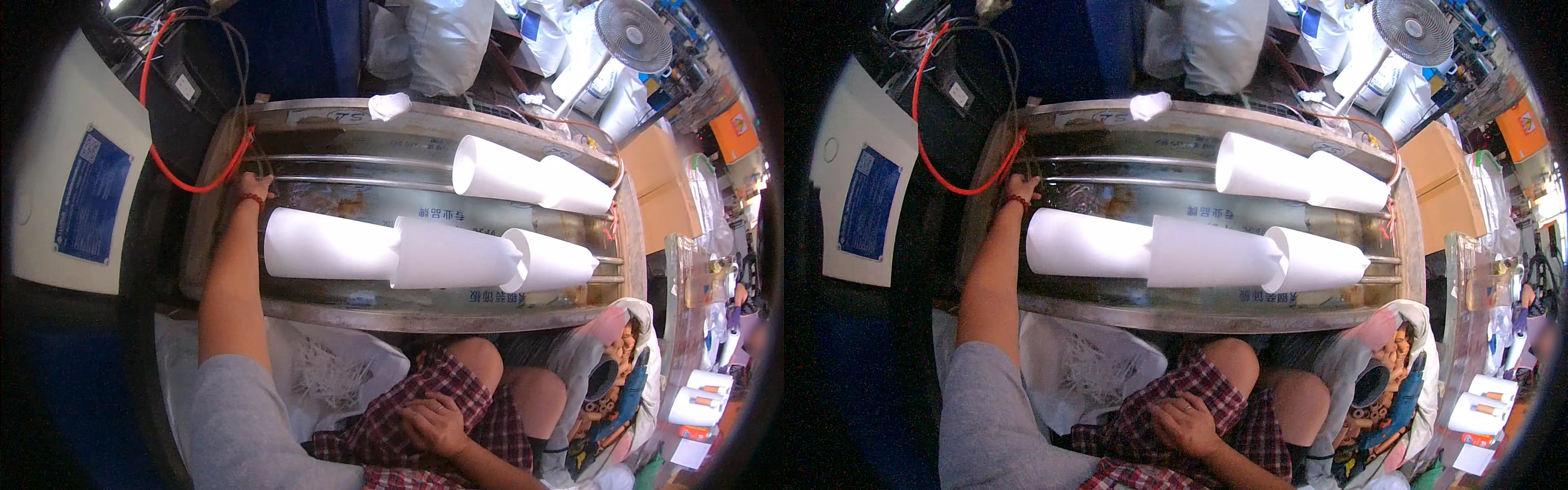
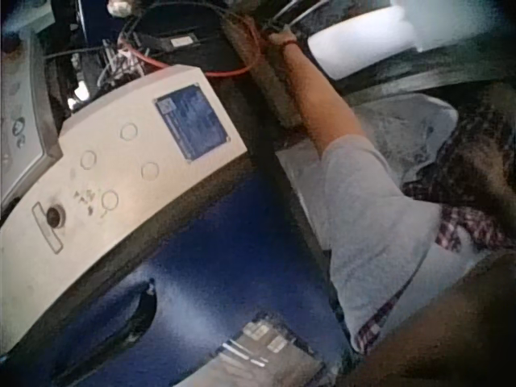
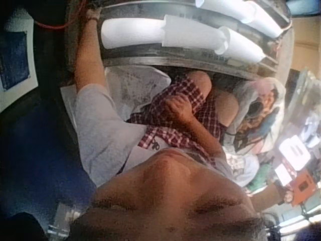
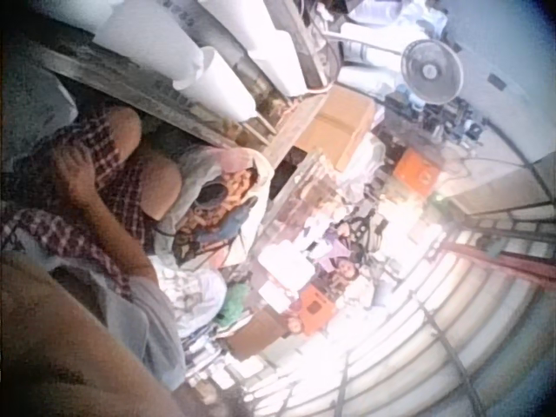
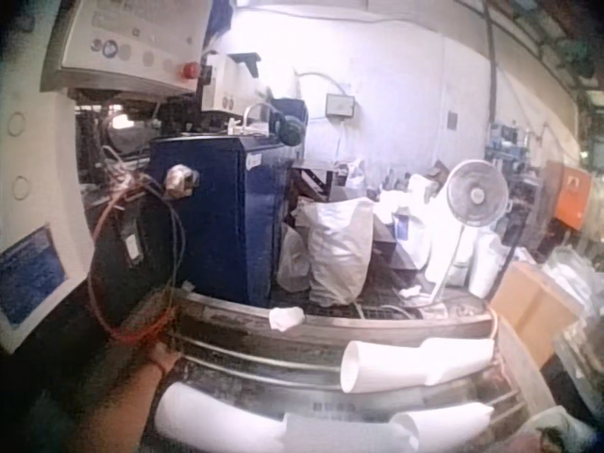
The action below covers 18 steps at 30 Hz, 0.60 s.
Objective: The person inserts a wooden piece into a white plastic funnel and drills it into place using a hand drill, repeating the process for multiple components and then placing them onto a metal rack.
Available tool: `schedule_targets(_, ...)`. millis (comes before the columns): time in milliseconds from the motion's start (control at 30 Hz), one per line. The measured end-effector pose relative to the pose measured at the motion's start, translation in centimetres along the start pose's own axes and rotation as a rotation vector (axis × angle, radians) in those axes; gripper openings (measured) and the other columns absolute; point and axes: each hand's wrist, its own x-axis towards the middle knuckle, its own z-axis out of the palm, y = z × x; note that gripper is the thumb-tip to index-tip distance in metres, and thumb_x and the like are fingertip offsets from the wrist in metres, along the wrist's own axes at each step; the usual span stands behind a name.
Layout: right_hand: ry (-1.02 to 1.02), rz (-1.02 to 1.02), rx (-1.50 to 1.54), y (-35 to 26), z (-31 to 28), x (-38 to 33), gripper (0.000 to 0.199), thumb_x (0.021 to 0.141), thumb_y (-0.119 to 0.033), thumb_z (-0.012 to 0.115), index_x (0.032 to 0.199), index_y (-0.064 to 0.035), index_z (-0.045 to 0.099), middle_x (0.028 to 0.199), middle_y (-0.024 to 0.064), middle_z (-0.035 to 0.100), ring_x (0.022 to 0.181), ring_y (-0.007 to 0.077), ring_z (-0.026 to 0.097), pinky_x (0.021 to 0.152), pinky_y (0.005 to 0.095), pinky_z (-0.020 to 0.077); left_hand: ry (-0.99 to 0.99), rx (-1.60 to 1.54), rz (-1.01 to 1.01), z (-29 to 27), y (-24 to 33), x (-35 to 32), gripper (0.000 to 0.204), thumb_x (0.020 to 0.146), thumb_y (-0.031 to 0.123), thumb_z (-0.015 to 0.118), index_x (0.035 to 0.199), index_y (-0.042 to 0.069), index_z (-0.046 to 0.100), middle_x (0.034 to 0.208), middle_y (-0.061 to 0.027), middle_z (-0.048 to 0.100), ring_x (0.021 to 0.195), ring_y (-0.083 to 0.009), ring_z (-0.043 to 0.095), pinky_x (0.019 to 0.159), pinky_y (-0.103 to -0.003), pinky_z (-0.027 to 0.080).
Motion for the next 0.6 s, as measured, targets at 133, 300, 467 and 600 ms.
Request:
schedule_targets(133, -0.013, 0.023, -0.021, -0.3, -0.4, 0.0, 0.033, 0.073, -0.015, 0.069, 0.104, -0.0088, 0.062, 0.091, 0.004, 0.064, 0.091, 0.0191, 0.06, 0.089, 0.0387, 0.0426, 0.093, -0.009, 0.035, 0.5, 0.0, -0.4, 0.028, 0.086, 0.027, 0.061, 0.094, 0.001, 0.063, 0.07, -0.0098, 0.064, 0.05, -0.0185, 0.061, 0.045, -0.033, 0.049)
schedule_targets(300, 0.017, 0.032, 0.01, -0.4, -0.5, 0.5, 0.031, 0.073, -0.015, 0.069, 0.102, -0.009, 0.062, 0.091, 0.0036, 0.064, 0.09, 0.0192, 0.06, 0.088, 0.0384, 0.0427, -0.038, -0.043, 0.026, -3.2, -1.6, -1.6, 0.027, 0.09, 0.027, 0.055, 0.089, 0.001, 0.063, 0.067, -0.0091, 0.063, 0.044, -0.0157, 0.054, 0.041, -0.031, 0.046)
schedule_targets(467, 0.019, 0.035, -0.02, -0.4, -0.1, 0.3, 0.03, 0.072, -0.015, 0.069, 0.101, -0.0095, 0.062, 0.093, 0.0036, 0.064, 0.09, 0.019, 0.06, 0.088, 0.0385, 0.0422, -0.361, 0.103, 0.133, -6.1, -2.8, -6.3, 0.03, 0.089, 0.027, 0.057, 0.098, 0.0, 0.061, 0.079, -0.0103, 0.065, 0.059, -0.0179, 0.062, 0.051, -0.033, 0.049)
schedule_targets(600, 0.035, 0.027, -0.02, -0.9, -0.4, 0.7, 0.026, 0.071, -0.013, 0.068, 0.096, -0.0103, 0.063, 0.089, 0.0034, 0.065, 0.087, 0.0187, 0.061, 0.086, 0.0371, 0.0431, -0.178, 0.506, 0.237, -7.2, -3.1, -8.6, 0.031, 0.083, 0.021, 0.064, 0.105, 0.0, 0.06, 0.094, -0.0146, 0.064, 0.084, -0.0273, 0.064, 0.071, -0.037, 0.051)
